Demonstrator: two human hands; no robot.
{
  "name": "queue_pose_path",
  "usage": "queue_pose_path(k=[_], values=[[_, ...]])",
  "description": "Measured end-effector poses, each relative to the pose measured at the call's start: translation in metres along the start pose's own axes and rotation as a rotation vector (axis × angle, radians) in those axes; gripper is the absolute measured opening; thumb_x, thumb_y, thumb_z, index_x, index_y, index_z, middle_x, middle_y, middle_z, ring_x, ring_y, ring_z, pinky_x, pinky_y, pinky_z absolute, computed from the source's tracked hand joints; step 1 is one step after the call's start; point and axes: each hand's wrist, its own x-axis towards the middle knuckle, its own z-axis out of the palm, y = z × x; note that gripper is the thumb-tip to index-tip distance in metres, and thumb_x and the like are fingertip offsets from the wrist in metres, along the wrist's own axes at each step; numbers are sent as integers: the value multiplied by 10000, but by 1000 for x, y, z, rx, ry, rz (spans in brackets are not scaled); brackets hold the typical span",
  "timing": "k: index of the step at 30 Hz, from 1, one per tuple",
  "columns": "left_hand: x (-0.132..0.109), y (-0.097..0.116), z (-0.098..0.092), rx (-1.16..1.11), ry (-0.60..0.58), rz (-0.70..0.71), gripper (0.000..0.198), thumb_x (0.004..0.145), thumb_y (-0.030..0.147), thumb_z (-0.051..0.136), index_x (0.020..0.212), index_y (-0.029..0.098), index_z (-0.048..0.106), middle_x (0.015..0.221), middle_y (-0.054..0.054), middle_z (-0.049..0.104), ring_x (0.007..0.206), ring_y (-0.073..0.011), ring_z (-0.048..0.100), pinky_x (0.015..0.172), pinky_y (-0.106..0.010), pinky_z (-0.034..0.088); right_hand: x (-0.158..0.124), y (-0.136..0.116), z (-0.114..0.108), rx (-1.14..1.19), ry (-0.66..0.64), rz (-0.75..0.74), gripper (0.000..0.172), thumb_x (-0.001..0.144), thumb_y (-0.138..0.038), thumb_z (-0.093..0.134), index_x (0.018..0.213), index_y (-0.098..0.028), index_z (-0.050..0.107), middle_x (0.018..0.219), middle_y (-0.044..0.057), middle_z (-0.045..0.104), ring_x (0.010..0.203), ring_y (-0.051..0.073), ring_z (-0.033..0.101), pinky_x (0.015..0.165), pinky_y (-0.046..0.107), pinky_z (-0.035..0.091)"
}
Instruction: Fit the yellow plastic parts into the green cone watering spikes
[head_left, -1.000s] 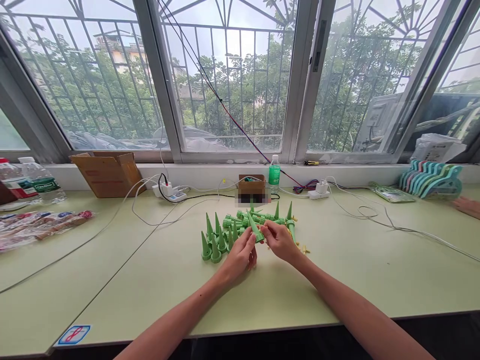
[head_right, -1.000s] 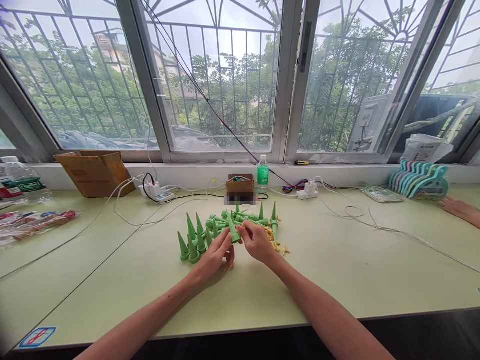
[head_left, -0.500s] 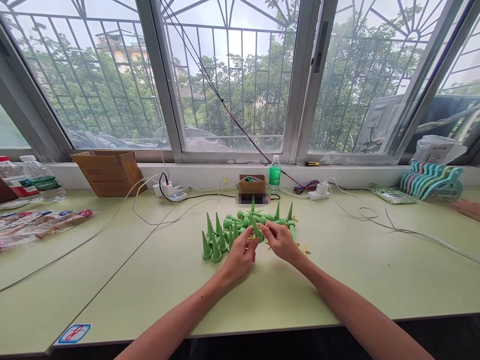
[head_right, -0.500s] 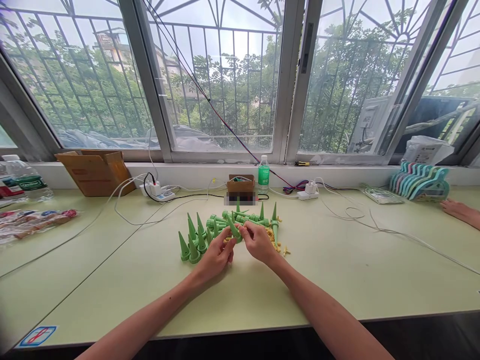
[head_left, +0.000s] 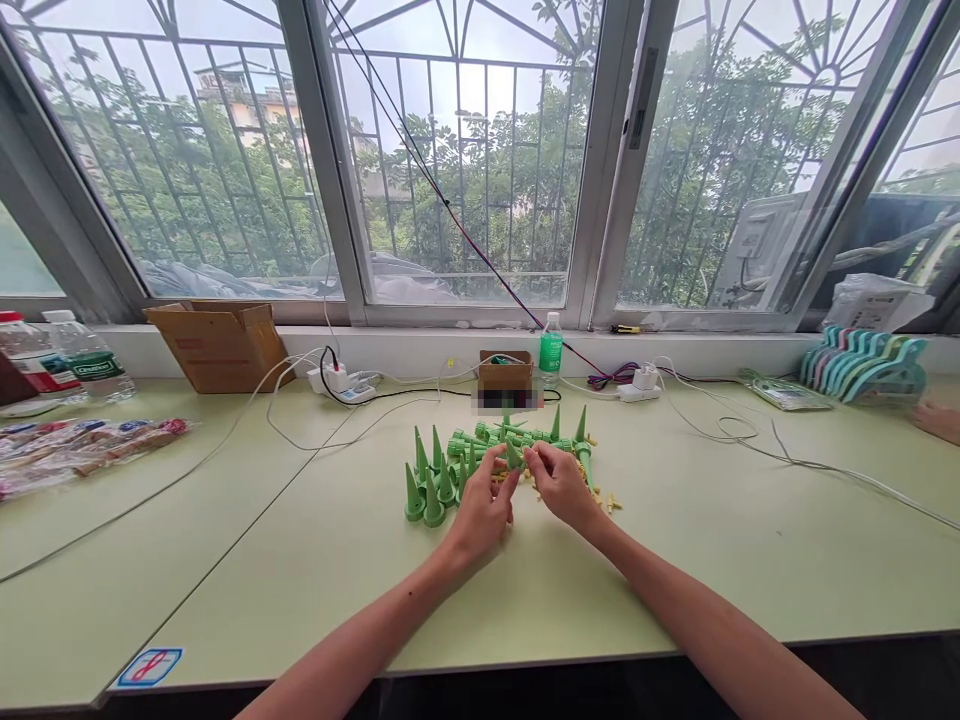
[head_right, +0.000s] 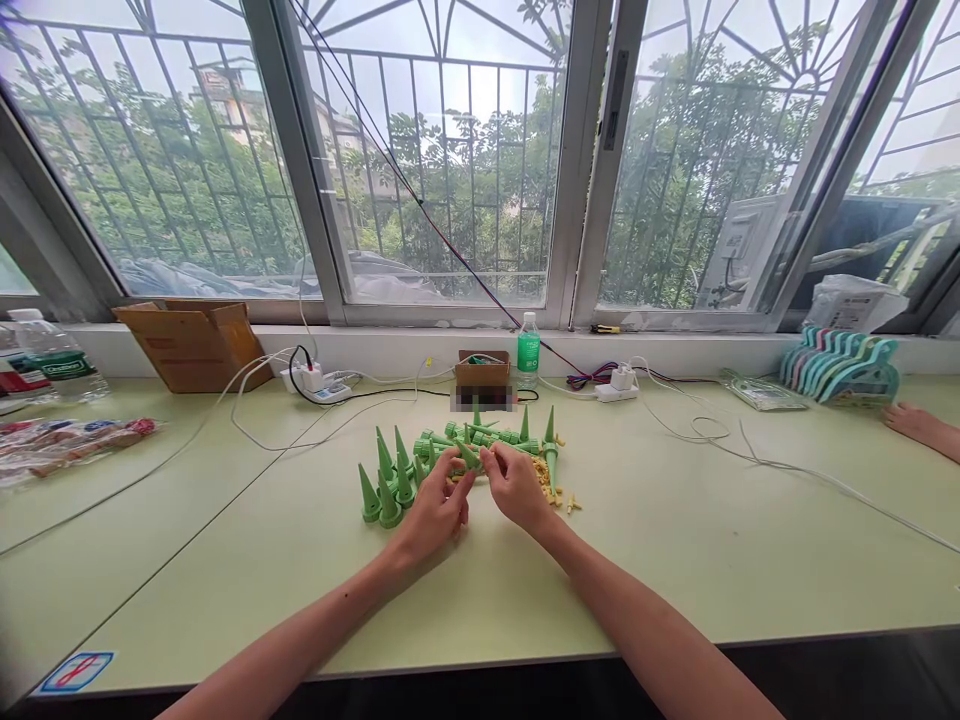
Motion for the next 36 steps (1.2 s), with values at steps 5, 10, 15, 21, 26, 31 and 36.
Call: queue_pose_path(k=[5, 10, 15, 21, 26, 31, 36], values=[[3, 1, 0, -181, -64, -144, 466, 873, 639, 459, 978, 187, 500, 762, 9, 569, 337, -73, 467, 281, -204, 345, 1, 1, -1, -12, 53, 0, 400, 969, -478, 423, 668, -216, 393, 540, -49, 347, 488, 119, 305, 478, 260, 245], [3, 4, -3, -296, -176, -273, 569, 860, 699, 411, 756, 153, 531, 603, 18, 506, 358, -85, 473, 306, -192, 351, -1, -4, -3, -41, 6, -49, 384, 969, -441, 432, 663, -215, 380, 541, -48, 352, 493, 118, 301, 488, 264, 240], [3, 2, -5, -364, -194, -307, 627, 870, 710, 359, 734, 134, 567, 605, -1, 515, 367, -86, 465, 317, -200, 361, -2, -6, -4, -2, -67, -90, 379, 969, -423, 439, 661, -209, 379, 560, -46, 362, 509, 113, 299, 493, 259, 245], [2, 4, -7, -360, -237, -301, 577, 865, 681, 418, 778, 136, 587, 680, -9, 541, 389, -80, 485, 330, -202, 369, -2, -4, -5, 22, -73, -109, 365, 969, -402, 446, 667, -208, 385, 565, -45, 367, 512, 112, 304, 495, 257, 250], [2, 3, -8, -353, -236, -271, 512, 869, 642, 469, 845, 143, 584, 732, -5, 551, 409, -70, 488, 342, -194, 374, -2, -4, -5, 13, -67, -101, 345, 967, -388, 444, 676, -212, 388, 560, -45, 378, 496, 113, 317, 490, 254, 261], [1, 4, -7, -304, -211, -229, 466, 864, 625, 507, 862, 160, 535, 781, 0, 562, 406, -56, 483, 339, -185, 362, -1, -4, -6, -4, -63, -84, 345, 965, -387, 442, 674, -215, 379, 547, -49, 378, 480, 112, 328, 483, 252, 260], [1, 4, -7, -244, -203, -179, 413, 850, 587, 565, 815, 191, 455, 672, 62, 491, 372, -52, 465, 337, -182, 357, -1, -3, -6, -13, -56, -82, 335, 965, -379, 438, 678, -213, 390, 543, -48, 395, 471, 111, 343, 486, 251, 271]])
